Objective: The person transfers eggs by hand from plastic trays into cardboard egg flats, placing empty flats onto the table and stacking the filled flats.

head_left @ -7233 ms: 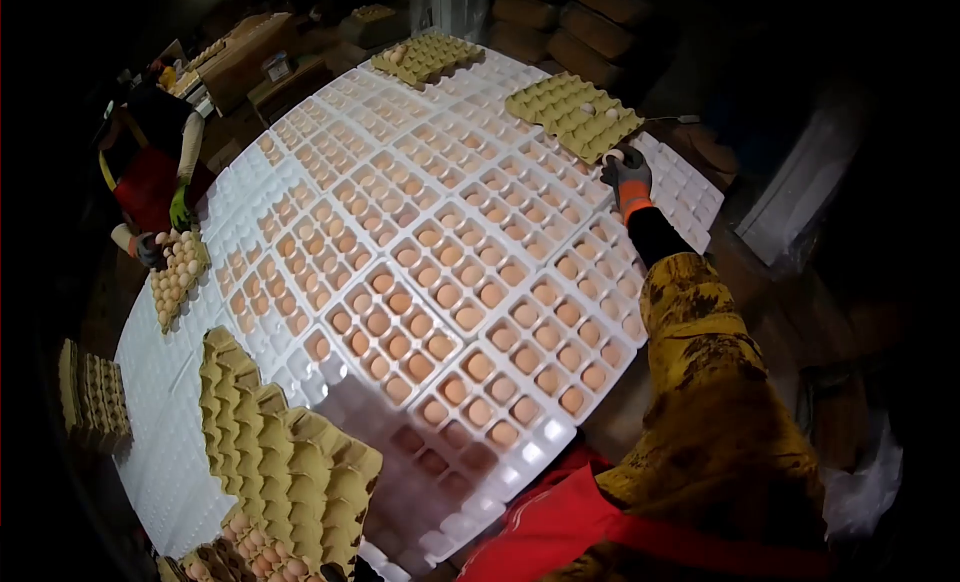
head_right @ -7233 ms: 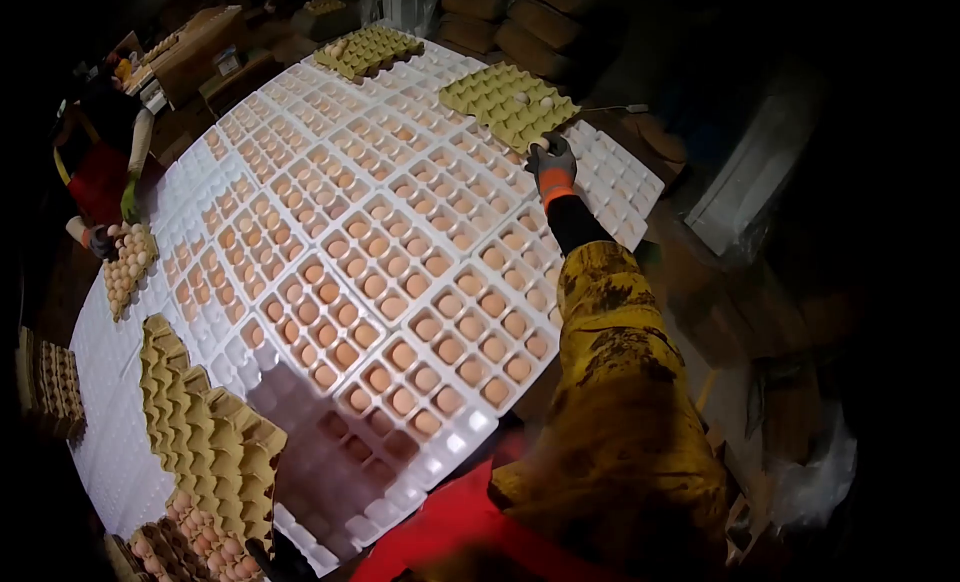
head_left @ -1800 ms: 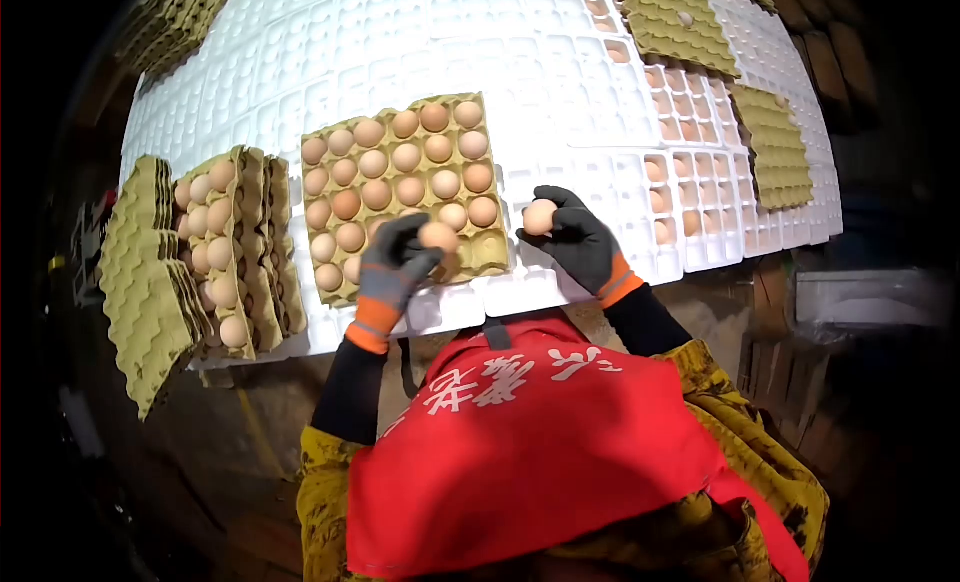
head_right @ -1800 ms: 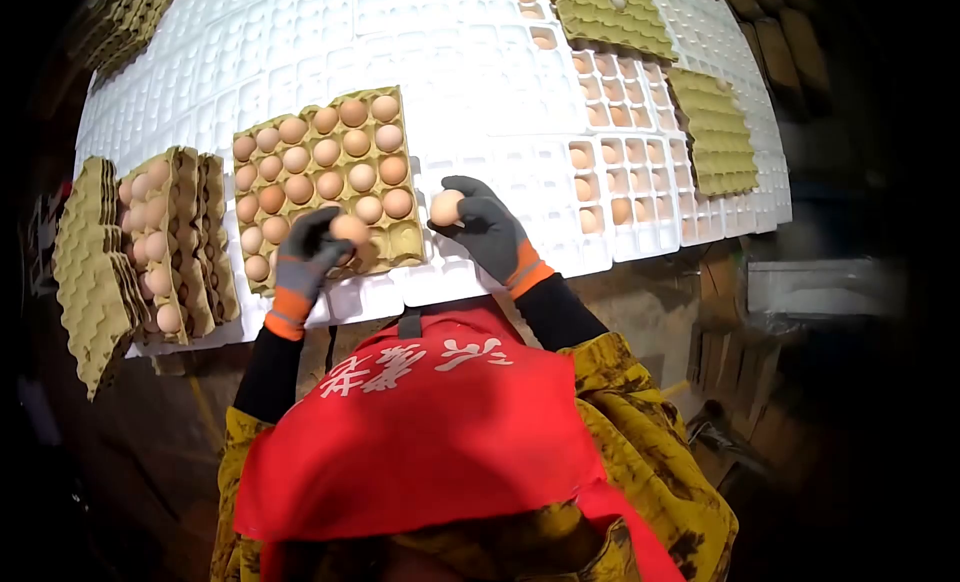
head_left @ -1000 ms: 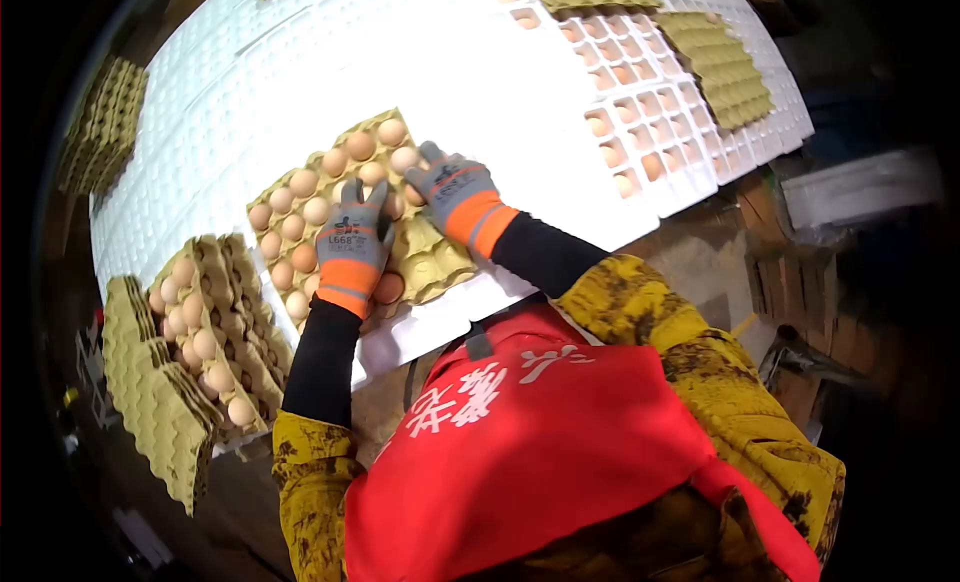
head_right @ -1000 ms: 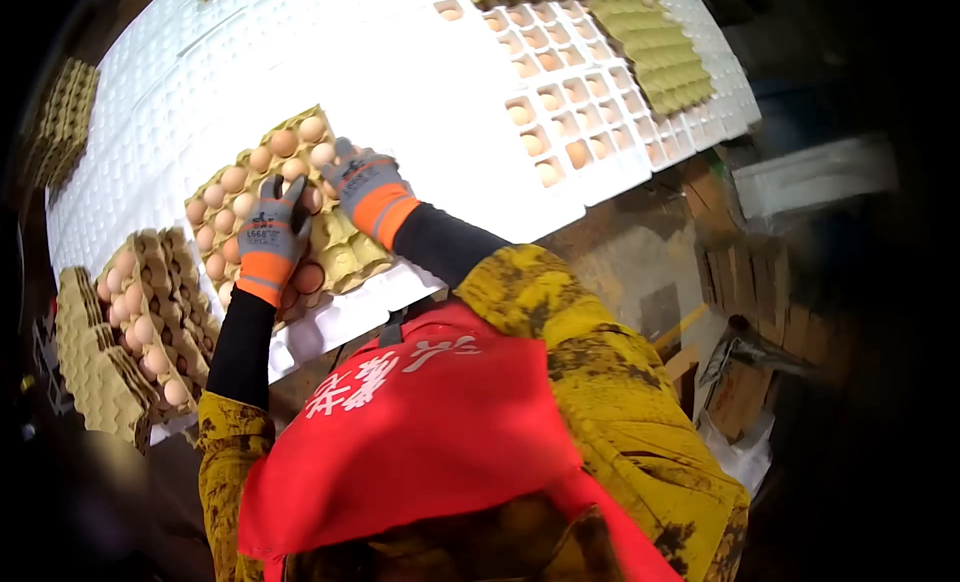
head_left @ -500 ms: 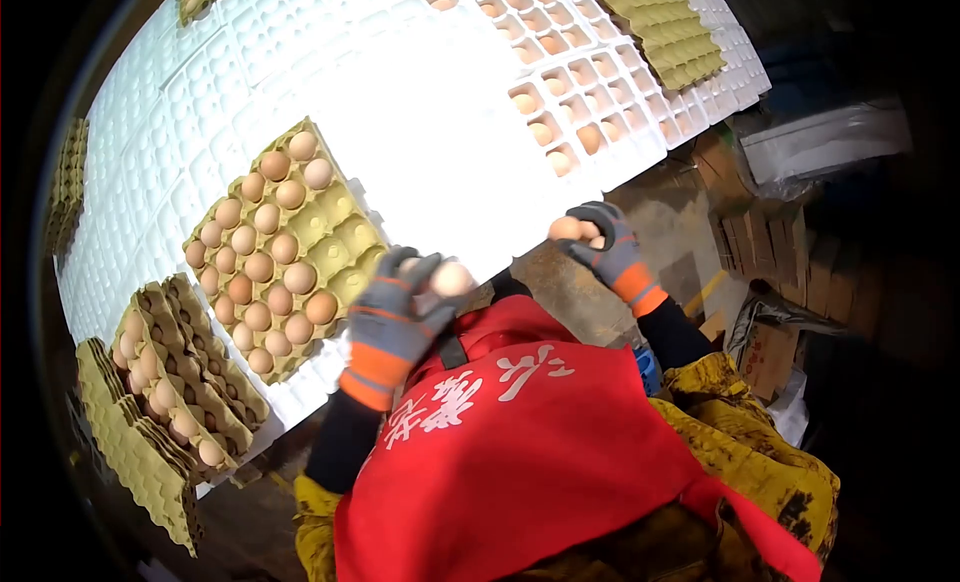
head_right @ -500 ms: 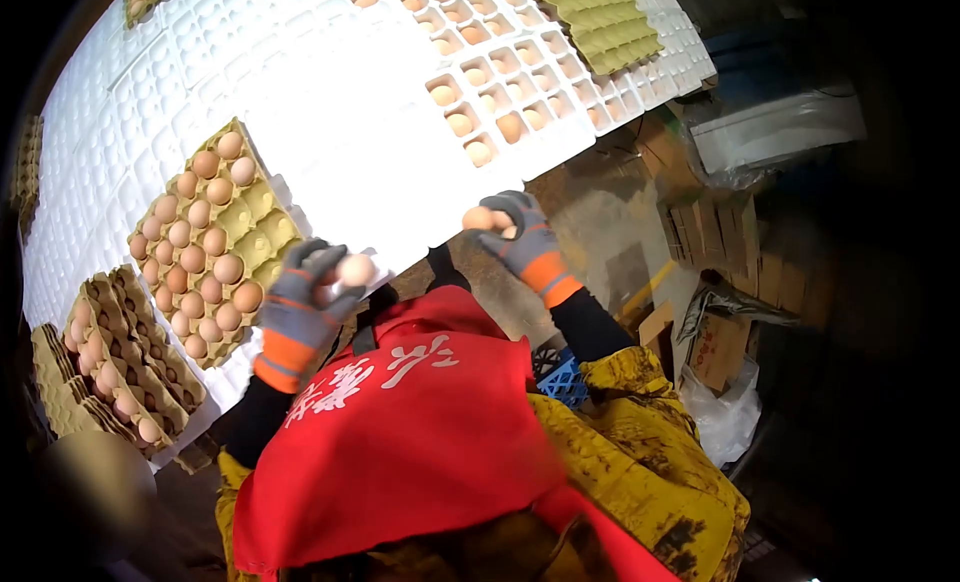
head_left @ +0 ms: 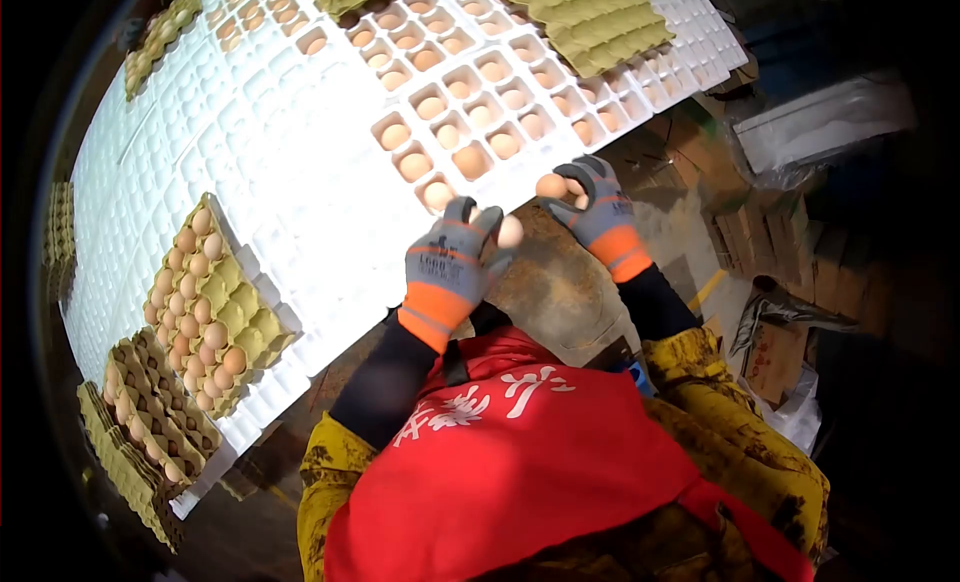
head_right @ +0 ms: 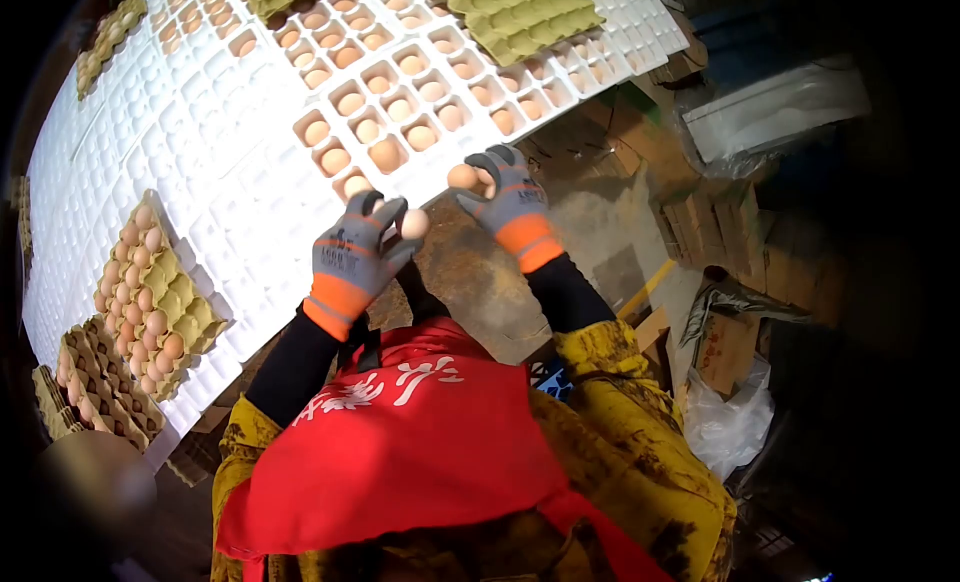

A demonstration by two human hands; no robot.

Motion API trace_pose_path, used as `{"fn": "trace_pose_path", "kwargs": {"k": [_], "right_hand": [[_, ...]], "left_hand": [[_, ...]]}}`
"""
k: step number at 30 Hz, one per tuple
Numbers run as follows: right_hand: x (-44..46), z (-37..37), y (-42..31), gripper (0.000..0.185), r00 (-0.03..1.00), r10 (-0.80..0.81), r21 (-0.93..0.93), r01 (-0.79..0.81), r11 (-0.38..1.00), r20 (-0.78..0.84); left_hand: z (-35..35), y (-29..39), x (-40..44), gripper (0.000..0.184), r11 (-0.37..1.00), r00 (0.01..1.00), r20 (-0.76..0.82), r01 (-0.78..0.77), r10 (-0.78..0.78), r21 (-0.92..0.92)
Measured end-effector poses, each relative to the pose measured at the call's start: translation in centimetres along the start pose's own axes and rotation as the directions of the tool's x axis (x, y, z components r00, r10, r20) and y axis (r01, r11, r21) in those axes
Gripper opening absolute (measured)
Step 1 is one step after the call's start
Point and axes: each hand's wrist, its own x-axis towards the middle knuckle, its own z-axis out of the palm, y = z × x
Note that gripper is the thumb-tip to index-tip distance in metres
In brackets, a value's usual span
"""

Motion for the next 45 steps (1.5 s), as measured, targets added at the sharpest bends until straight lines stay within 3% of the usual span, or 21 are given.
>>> {"fn": "trace_pose_path", "kwargs": {"k": [6,9,11,12,14,17,18,19,21,22,23,25,26,27,29,33,35,38,40,43,45], "right_hand": [[2.7,2.4,-0.1,0.054,0.999,0.012,-0.15,-0.007,0.989,0.032],[2.9,2.9,1.9,0.057,0.994,-0.088,0.033,0.09,0.995,-0.057],[3.8,2.2,3.1,0.046,0.999,-0.034,0.318,0.042,0.947,-0.03],[4.6,2.6,4.4,0.043,1.0,0.016,0.448,-0.008,0.894,-0.014],[4.9,2.1,4.4,0.032,0.963,0.207,0.774,-0.264,0.575,0.174],[4.9,1.3,4.6,0.035,0.945,0.195,0.895,-0.313,0.319,0.261],[4.6,0.4,3.3,0.04,0.945,0.237,0.92,-0.286,0.27,0.224],[3.9,0.0,3.2,0.046,0.951,0.199,0.936,-0.279,0.217,0.237],[3.1,0.3,2.4,0.043,0.955,0.114,0.96,-0.263,-0.1,0.274],[2.3,0.5,1.6,0.042,0.954,0.089,0.959,-0.282,-0.04,0.285],[1.7,0.3,1.0,0.044,0.902,0.119,0.9,-0.426,0.089,0.415],[0.6,1.1,-1.0,0.046,0.871,0.059,0.836,-0.485,0.258,0.487],[-0.1,2.4,-1.6,0.049,0.891,0.029,0.869,-0.448,0.21,0.452],[-0.4,3.1,-2.2,0.049,0.898,-0.038,0.872,-0.415,0.259,0.439],[-0.9,4.7,-3.7,0.048,0.92,-0.096,0.884,-0.332,0.33,0.381],[-0.9,6.8,-7.9,0.048,0.917,-0.247,0.764,-0.09,0.639,0.314],[-0.2,8.9,-9.9,0.045,0.871,-0.471,0.659,0.273,0.7,0.139],[1.9,13.2,-10.6,0.046,0.696,-0.7,0.071,0.699,0.711,0.158],[2.3,14.4,-10.8,0.049,0.702,-0.642,-0.033,0.682,0.731,0.308],[2.6,13.2,-13.8,0.043,0.755,-0.638,0.011,0.644,0.765,0.149],[2.5,14.3,-19.0,0.042,0.735,-0.675,0.103,0.668,0.737,0.069]], "left_hand": [[4.3,-0.5,4.7,0.042,0.941,0.966,0.144,0.162,-0.212,0.297],[3.9,0.3,3.2,0.04,0.941,0.981,0.023,0.179,-0.193,0.287],[3.8,0.0,1.8,0.039,0.958,0.977,-0.028,0.215,-0.213,0.191],[4.3,-0.8,0.9,0.039,0.963,0.976,-0.058,0.218,-0.211,0.16],[5.2,-2.0,-0.3,0.046,0.967,0.982,-0.066,0.188,-0.18,0.172],[4.6,-1.7,0.3,0.049,0.963,0.959,-0.095,0.27,-0.266,0.029],[4.3,-2.2,0.0,0.053,0.93,0.937,-0.137,0.286,-0.322,-0.232],[4.7,-2.8,-0.8,0.053,0.76,0.877,-0.182,0.262,-0.445,-0.595],[3.4,-4.7,-2.5,0.056,0.864,0.872,-0.28,0.259,-0.402,-0.433],[3.5,-4.9,-3.4,0.056,0.767,0.859,-0.272,0.194,-0.434,-0.612],[3.8,-4.7,-4.4,0.052,0.808,0.87,-0.34,0.106,-0.357,-0.579],[4.3,-3.6,-5.2,0.046,0.949,0.886,-0.394,0.135,-0.245,-0.286],[5.6,-4.2,-5.6,0.04,0.946,0.878,-0.413,0.12,-0.243,-0.301],[5.2,-4.8,-5.2,0.038,0.998,0.926,-0.377,0.047,-0.029,0.039],[5.7,-5.3,-5.6,0.038,0.987,0.962,-0.274,0.062,-0.02,0.145],[1.1,-3.9,-7.4,0.04,0.99,0.911,-0.388,0.129,-0.139,-0.052],[-0.6,-5.5,-10.3,0.041,0.97,0.838,-0.493,0.231,-0.235,-0.069],[-4.8,-7.8,-15.3,0.036,0.92,0.765,-0.523,0.374,-0.376,-0.115],[-8.2,-9.3,-18.9,0.035,0.892,0.704,-0.572,0.437,-0.421,-0.119],[-13.0,-13.0,-24.0,0.039,0.843,0.553,-0.662,0.482,-0.505,-0.24],[-16.5,-15.5,-26.7,0.043,0.788,0.648,-0.629,0.609,-0.429,0.089]]}}
